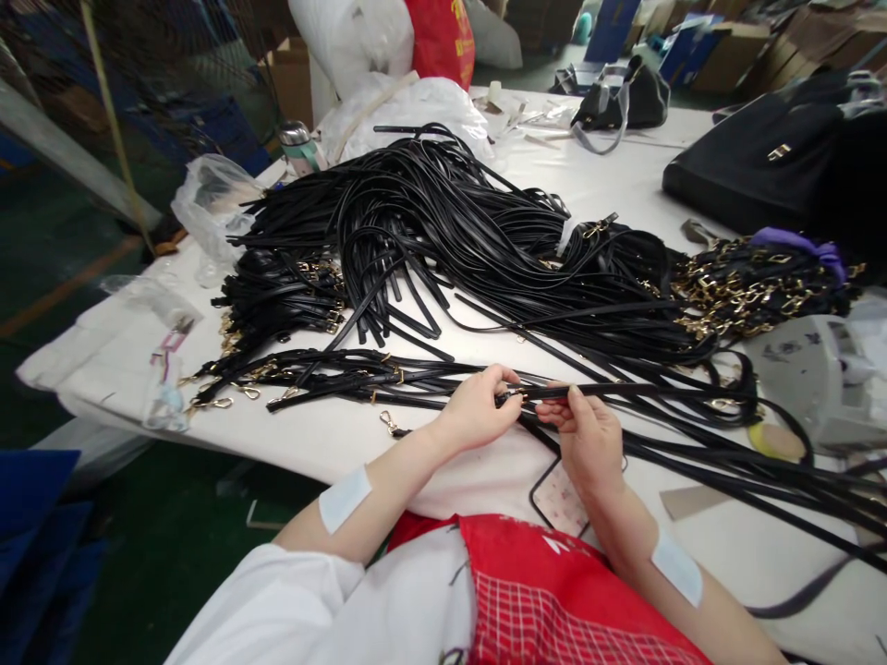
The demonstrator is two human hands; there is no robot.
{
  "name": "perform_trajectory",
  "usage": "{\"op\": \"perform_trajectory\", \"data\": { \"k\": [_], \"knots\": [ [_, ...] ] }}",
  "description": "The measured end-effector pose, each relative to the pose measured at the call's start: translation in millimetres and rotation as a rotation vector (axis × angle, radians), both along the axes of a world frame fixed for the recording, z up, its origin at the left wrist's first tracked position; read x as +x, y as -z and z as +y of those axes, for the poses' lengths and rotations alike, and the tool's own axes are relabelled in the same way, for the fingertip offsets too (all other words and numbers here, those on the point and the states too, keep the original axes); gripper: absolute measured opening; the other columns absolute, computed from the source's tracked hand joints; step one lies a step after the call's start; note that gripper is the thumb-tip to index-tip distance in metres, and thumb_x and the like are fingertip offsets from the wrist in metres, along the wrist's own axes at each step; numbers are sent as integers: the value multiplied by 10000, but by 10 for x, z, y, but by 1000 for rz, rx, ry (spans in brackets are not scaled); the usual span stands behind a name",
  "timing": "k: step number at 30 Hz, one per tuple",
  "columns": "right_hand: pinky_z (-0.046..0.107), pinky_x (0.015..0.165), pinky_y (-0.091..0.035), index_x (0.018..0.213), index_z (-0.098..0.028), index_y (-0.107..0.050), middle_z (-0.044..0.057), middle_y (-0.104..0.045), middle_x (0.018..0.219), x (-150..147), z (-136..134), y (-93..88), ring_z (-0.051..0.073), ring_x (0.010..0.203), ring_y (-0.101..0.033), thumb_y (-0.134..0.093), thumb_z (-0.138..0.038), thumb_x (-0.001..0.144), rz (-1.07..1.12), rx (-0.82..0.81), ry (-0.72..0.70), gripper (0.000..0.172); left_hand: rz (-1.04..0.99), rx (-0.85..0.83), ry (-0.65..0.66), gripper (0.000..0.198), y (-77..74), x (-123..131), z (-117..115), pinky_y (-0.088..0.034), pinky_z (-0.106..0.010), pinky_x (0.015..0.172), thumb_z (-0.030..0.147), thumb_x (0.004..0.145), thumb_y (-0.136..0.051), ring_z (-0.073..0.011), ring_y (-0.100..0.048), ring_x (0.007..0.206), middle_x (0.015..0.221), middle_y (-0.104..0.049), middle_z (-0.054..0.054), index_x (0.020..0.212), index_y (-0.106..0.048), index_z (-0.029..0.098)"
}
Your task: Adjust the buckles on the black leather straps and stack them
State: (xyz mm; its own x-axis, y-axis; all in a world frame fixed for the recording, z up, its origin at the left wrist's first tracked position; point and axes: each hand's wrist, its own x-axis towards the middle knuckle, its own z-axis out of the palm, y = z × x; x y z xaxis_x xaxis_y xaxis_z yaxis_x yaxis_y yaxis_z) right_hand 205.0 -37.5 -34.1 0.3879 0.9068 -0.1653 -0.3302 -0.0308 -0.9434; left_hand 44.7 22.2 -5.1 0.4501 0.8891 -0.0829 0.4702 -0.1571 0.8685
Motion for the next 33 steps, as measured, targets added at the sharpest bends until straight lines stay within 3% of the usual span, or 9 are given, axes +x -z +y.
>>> {"op": "perform_trajectory", "data": {
  "k": [6,16,28,33],
  "knots": [
    [211,536,-570,850,-149,-697,34,-708,669,40,68,-6,131,575,-678,-717,-403,811,161,-53,-2,257,-16,-48,-13,196,27,1,23,-343,-241,580,233,793,-547,-112,-465,546,597,-545,61,976,-593,180],
    [212,557,-577,863,-154,-696,34,-719,692,66,85,25,132,598,-693,-721,-389,806,150,-47,-27,242,7,-89,-20,193,47,33,46,-335,-234,558,245,786,-546,-105,-451,524,594,-550,61,958,-601,177],
    [326,670,-633,940,-184,-717,41,-749,727,37,-51,6,187,654,-724,-719,-399,820,-228,-4,-57,246,-3,-35,-64,214,-9,120,-19,-335,-223,544,220,766,-579,-94,-437,500,547,-491,80,973,-616,176],
    [334,654,-640,898,-182,-715,50,-757,766,15,-79,-56,199,642,-726,-709,-415,818,-319,49,-89,247,19,19,-5,235,30,174,-78,-461,-249,674,209,779,-548,-143,-601,674,783,-702,3,970,-683,194]
  ]
}}
